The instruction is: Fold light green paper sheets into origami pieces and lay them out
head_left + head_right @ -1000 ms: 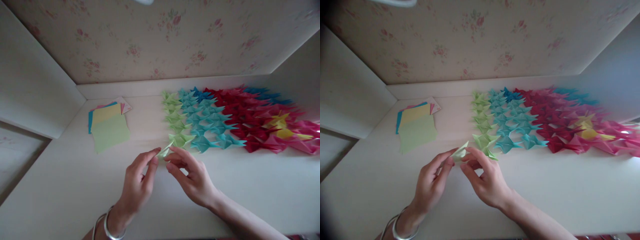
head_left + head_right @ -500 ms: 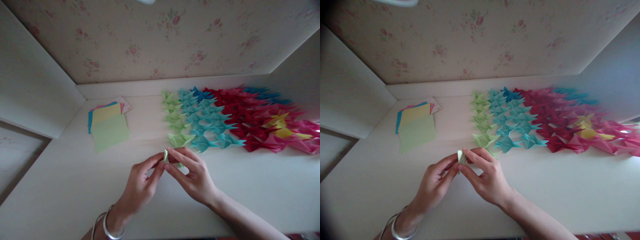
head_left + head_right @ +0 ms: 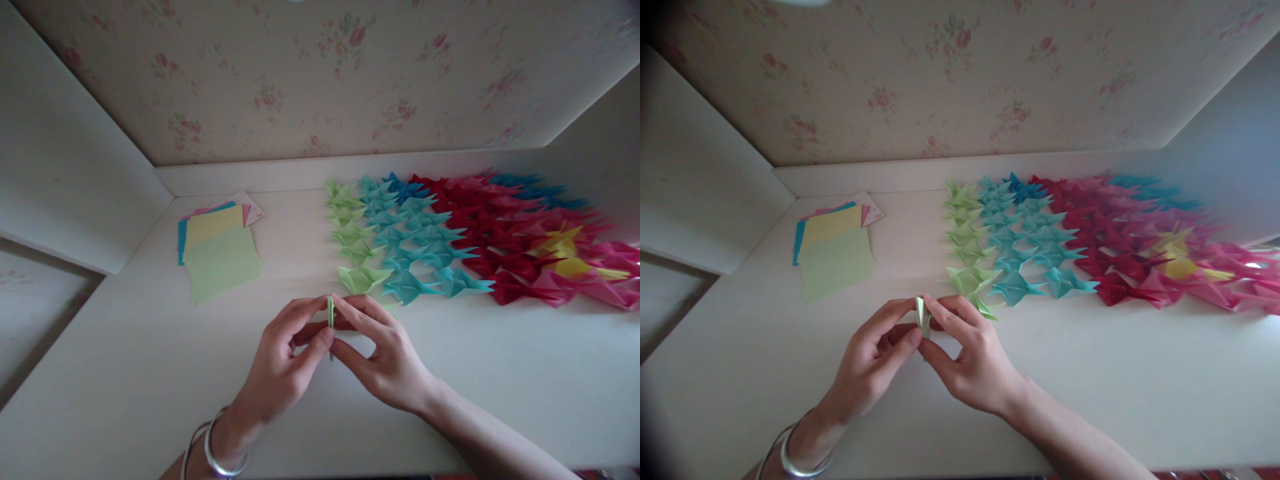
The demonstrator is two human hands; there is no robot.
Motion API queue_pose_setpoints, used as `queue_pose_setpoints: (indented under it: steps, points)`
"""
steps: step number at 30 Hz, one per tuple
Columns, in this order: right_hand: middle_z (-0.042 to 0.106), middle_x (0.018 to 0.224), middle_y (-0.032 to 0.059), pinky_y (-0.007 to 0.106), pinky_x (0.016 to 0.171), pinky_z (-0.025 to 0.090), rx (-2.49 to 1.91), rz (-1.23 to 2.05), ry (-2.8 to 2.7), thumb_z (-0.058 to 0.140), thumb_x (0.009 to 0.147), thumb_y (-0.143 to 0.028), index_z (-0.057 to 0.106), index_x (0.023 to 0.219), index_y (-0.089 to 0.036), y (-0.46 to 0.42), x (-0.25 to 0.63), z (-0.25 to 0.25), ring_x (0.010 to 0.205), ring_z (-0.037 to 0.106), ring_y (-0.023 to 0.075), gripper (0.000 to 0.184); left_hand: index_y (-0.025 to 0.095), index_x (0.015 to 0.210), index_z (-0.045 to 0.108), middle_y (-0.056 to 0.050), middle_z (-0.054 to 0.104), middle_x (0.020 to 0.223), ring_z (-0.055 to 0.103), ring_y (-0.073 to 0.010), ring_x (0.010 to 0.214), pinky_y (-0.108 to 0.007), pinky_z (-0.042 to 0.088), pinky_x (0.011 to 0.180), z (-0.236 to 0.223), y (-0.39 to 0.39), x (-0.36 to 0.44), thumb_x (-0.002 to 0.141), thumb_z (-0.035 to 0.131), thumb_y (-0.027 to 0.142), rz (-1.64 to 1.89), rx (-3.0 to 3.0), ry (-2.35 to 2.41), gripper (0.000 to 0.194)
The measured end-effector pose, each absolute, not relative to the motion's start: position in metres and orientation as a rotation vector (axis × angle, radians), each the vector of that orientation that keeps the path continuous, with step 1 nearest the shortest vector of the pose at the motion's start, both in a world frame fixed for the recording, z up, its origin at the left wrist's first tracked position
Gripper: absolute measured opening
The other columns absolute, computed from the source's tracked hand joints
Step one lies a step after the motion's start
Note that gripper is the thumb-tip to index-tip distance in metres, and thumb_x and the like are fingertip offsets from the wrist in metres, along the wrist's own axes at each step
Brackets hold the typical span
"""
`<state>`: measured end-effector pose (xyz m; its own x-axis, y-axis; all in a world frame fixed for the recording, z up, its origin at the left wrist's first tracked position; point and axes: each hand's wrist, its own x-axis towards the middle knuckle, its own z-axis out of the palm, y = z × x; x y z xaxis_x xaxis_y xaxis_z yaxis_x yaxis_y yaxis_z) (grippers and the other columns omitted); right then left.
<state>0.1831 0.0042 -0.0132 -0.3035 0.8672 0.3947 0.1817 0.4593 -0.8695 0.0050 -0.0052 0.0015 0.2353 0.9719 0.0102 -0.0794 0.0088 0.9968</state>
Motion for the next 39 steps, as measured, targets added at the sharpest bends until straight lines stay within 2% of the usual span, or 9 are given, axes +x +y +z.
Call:
queue_pose_setpoints:
  steps: [5,11,18,21,23,26,28,33,39]
  points:
    - [0.062,0.110,0.0079,0.033,0.081,0.062,-0.876,0.992,-1.770,0.066,0.090,-0.013,0.054,0.143,-0.029,0.007,0.184,-0.007,0.095,0.066,0.0187,0.057,0.027,0.132,0.061,-0.010,0.060,0.142,0.075,-0.0264,0.101,-0.035,0.061,0.087,0.005,-0.006,0.004,0.094,0.065,0.026,1.019,1.210,1.029,0.039]
    - [0.066,0.110,0.0090,0.034,0.079,0.061,-0.880,0.995,-1.776,0.061,0.092,-0.012,0.058,0.140,-0.027,0.008,0.186,-0.003,0.094,0.068,0.0197,0.050,0.027,0.137,0.059,-0.006,0.066,0.137,0.065,-0.0253,0.120,-0.033,0.053,0.101,0.011,-0.003,0.001,0.097,0.060,0.028,0.960,1.235,1.030,0.039]
    - [0.069,0.114,0.0086,0.028,0.073,0.063,-0.946,0.847,-1.727,0.056,0.090,-0.004,0.061,0.131,-0.025,0.006,0.185,-0.013,0.094,0.069,0.0184,0.046,0.028,0.137,0.059,-0.007,0.050,0.152,0.056,-0.0261,0.131,-0.035,0.048,0.108,0.005,-0.007,0.002,0.099,0.057,0.028,0.973,1.323,1.085,0.039]
    - [0.070,0.106,0.0076,0.025,0.068,0.062,-0.995,0.721,-1.717,0.055,0.087,-0.001,0.065,0.120,-0.023,0.006,0.183,-0.014,0.089,0.069,0.0171,0.041,0.034,0.134,0.062,-0.004,0.039,0.159,0.059,-0.0238,0.126,-0.031,0.051,0.104,0.005,-0.009,0.003,0.097,0.060,0.026,0.945,1.397,1.066,0.038]
    - [0.070,0.098,0.0063,0.025,0.066,0.060,-1.008,0.632,-1.720,0.055,0.086,-0.001,0.067,0.110,-0.022,0.007,0.183,-0.013,0.083,0.068,0.0163,0.035,0.034,0.129,0.066,-0.003,0.042,0.157,0.060,-0.0233,0.123,-0.030,0.053,0.099,0.006,-0.009,0.003,0.097,0.060,0.029,0.926,1.389,1.050,0.033]
    - [0.070,0.091,0.0054,0.027,0.068,0.059,-0.988,0.485,-1.776,0.053,0.084,0.001,0.068,0.101,-0.022,0.008,0.183,-0.012,0.079,0.069,0.0164,0.032,0.025,0.107,0.076,-0.007,0.056,0.146,0.060,-0.0259,0.123,-0.031,0.053,0.095,0.004,-0.005,0.003,0.098,0.057,0.037,0.939,1.294,1.085,0.024]
    - [0.071,0.090,0.0053,0.027,0.069,0.059,-0.937,0.419,-1.851,0.051,0.084,0.002,0.069,0.099,-0.022,0.007,0.184,-0.013,0.079,0.070,0.0164,0.033,0.021,0.098,0.077,-0.008,0.064,0.137,0.064,-0.0250,0.115,-0.030,0.054,0.089,0.002,-0.001,0.004,0.095,0.063,0.038,0.937,1.182,1.136,0.022]
    - [0.072,0.092,0.0057,0.026,0.069,0.059,-0.895,0.373,-1.903,0.047,0.084,0.004,0.071,0.096,-0.024,0.005,0.183,-0.016,0.081,0.071,0.0158,0.038,0.020,0.105,0.072,-0.006,0.078,0.106,0.070,-0.0172,0.089,-0.024,0.055,0.076,0.000,0.003,0.006,0.076,0.084,0.030,0.980,0.865,1.096,0.033]
    - [0.072,0.100,0.0077,0.029,0.075,0.060,-0.812,0.587,-1.884,0.049,0.082,0.002,0.071,0.108,-0.025,0.004,0.183,-0.005,0.089,0.071,0.0187,0.043,0.017,0.086,0.074,0.003,0.071,0.067,0.062,-0.0091,0.062,-0.017,0.047,0.058,-0.001,0.005,0.006,0.066,0.091,0.027,1.033,0.731,1.134,0.027]
